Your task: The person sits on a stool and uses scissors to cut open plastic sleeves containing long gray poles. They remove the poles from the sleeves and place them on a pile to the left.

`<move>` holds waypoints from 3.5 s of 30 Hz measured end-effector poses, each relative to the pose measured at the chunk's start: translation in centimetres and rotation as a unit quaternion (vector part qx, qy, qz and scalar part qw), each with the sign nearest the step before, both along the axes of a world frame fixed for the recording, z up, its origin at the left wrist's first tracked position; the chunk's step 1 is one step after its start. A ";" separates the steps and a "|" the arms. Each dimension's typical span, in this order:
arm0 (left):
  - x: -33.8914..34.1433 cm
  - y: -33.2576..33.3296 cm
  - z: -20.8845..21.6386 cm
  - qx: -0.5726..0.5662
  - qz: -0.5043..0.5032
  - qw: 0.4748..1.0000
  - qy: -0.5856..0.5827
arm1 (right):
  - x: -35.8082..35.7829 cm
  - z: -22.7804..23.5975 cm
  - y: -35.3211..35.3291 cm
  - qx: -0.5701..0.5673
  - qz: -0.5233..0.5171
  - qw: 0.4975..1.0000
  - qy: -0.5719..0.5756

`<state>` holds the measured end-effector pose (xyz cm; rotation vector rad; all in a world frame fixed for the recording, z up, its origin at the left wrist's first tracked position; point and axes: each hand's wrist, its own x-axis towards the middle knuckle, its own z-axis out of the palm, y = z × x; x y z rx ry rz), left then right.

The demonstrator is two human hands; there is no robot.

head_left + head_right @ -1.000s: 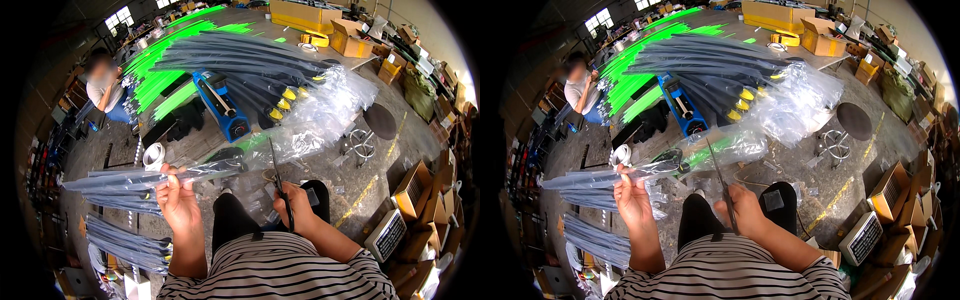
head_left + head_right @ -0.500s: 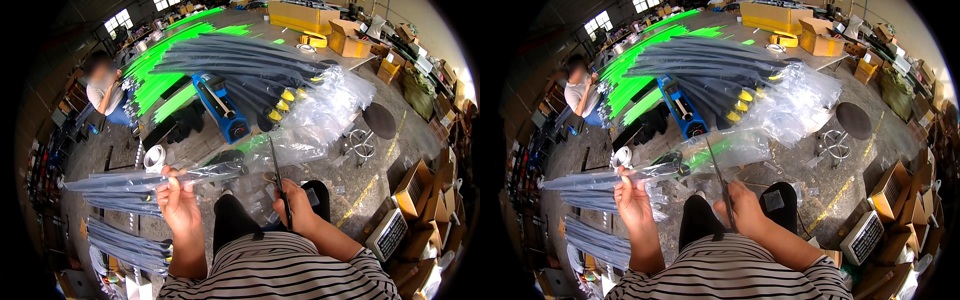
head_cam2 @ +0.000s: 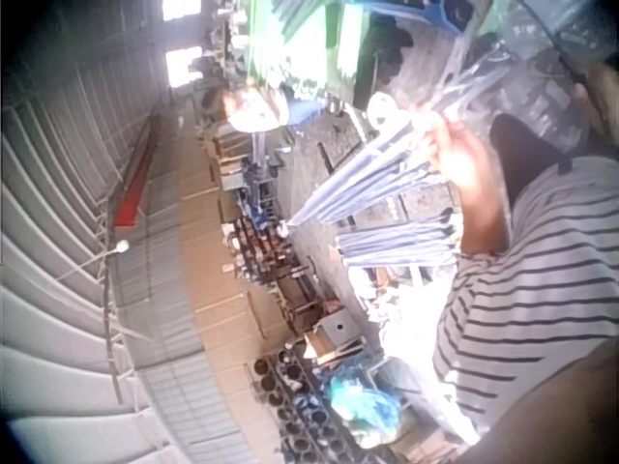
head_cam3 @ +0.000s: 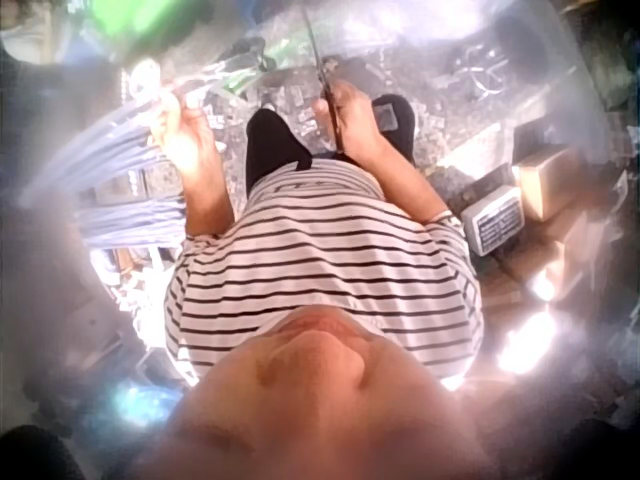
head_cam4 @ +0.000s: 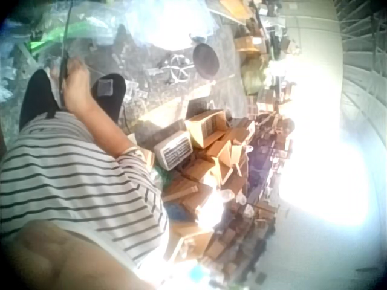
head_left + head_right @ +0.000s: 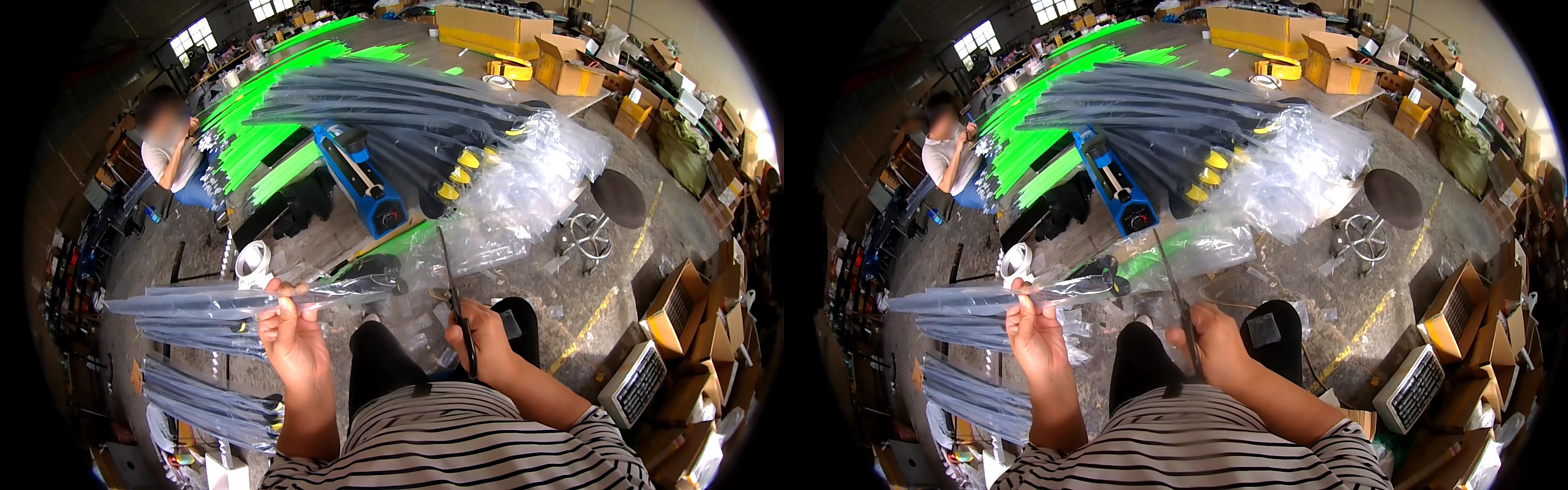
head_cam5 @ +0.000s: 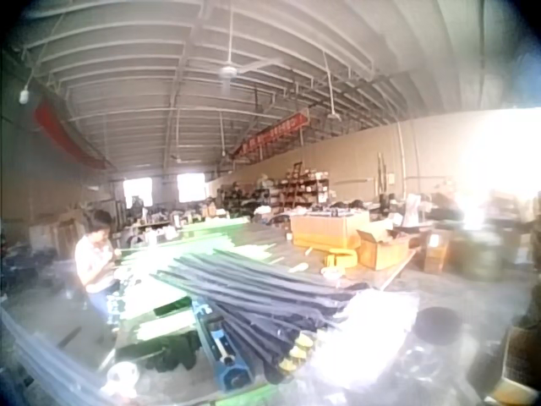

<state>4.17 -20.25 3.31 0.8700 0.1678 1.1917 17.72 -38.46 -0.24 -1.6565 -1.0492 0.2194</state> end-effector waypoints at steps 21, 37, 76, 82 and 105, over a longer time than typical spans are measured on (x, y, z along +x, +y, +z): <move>0.3 1.5 -2.4 -0.024 0.098 0.987 0.125 | 0.9 -0.3 -0.3 0.037 -0.034 0.999 0.015; -9.2 6.5 -2.7 -0.080 0.174 0.970 0.148 | -0.1 -11.0 -4.1 -0.164 0.149 0.888 0.403; -37.5 6.3 -23.6 -0.130 0.565 0.523 0.624 | -2.3 -19.3 7.4 -0.297 0.153 0.682 0.651; -39.7 6.3 -25.7 -0.169 0.505 0.496 0.685 | -0.6 -20.9 6.0 -0.302 0.132 0.674 0.661; -31.2 11.9 -24.4 0.101 0.471 0.507 0.715 | 3.7 -26.9 0.3 -0.167 0.299 0.744 0.573</move>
